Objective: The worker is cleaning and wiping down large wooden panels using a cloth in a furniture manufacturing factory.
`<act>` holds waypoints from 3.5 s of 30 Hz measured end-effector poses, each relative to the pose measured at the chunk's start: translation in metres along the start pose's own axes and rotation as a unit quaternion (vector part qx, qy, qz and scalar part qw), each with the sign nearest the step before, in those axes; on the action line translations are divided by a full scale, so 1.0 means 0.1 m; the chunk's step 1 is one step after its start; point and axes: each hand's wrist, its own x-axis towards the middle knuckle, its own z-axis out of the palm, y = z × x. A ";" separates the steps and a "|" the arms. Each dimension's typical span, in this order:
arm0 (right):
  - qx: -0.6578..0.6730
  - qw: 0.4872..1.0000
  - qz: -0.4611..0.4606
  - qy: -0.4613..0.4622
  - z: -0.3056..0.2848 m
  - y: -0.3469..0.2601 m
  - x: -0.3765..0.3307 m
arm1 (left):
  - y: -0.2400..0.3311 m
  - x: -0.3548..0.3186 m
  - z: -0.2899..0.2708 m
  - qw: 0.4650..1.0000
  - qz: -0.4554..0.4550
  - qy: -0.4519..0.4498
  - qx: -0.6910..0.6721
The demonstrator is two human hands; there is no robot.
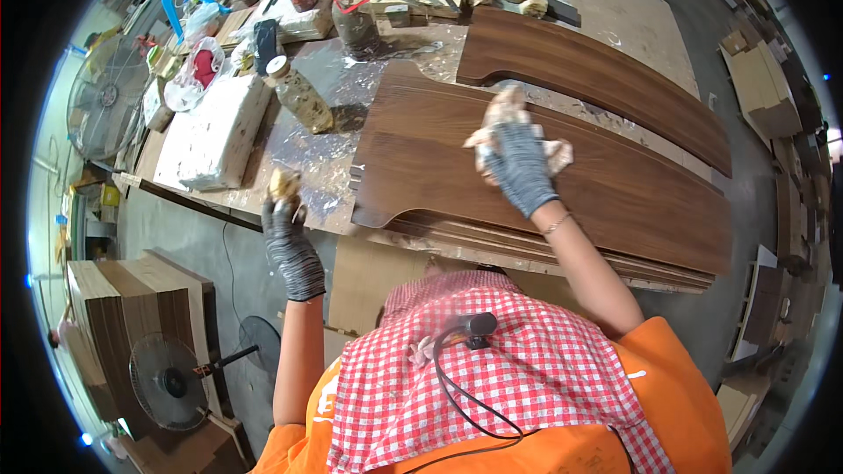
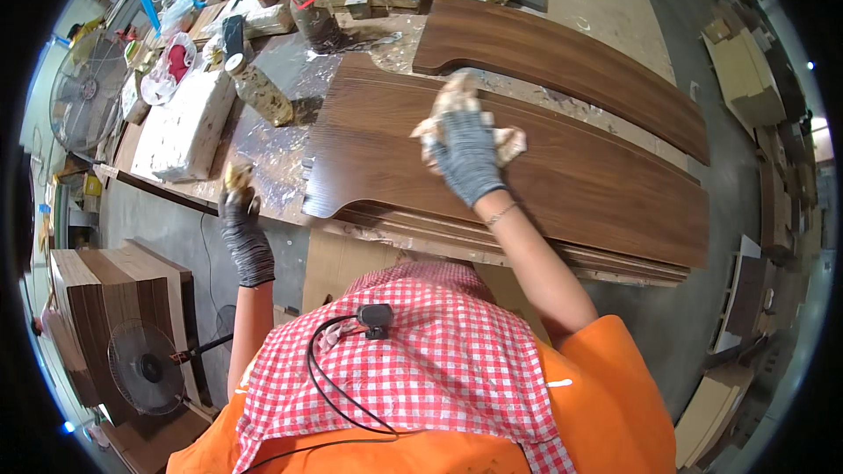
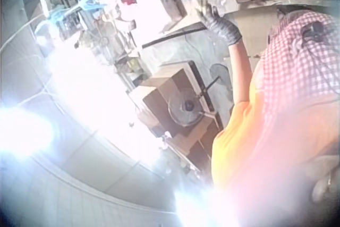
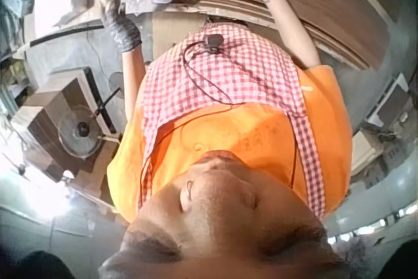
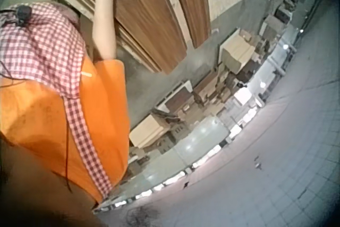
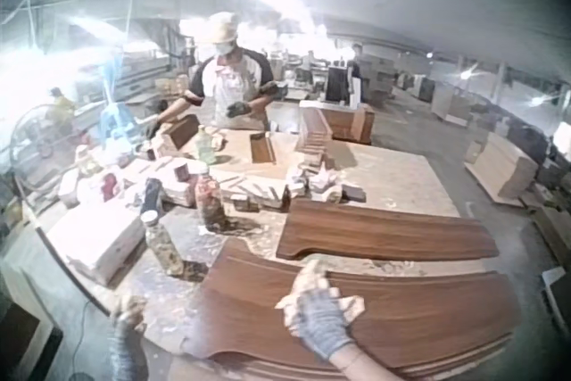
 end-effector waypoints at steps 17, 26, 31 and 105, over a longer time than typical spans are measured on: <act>0.324 0.946 0.021 -0.011 -1.09 -0.85 -0.18 | -0.01 -0.23 1.16 0.802 0.228 -0.498 0.237; 0.664 0.676 0.310 0.085 -1.06 -0.26 -0.66 | -0.14 -0.26 1.12 0.567 0.323 -0.504 0.567; 0.884 0.310 0.345 0.054 -0.98 0.13 -0.97 | -0.44 -0.42 1.39 0.568 0.392 -0.461 0.558; 0.284 0.912 0.285 0.081 -0.52 -2.46 -0.49 | -0.55 0.89 1.31 0.682 0.326 -0.608 0.243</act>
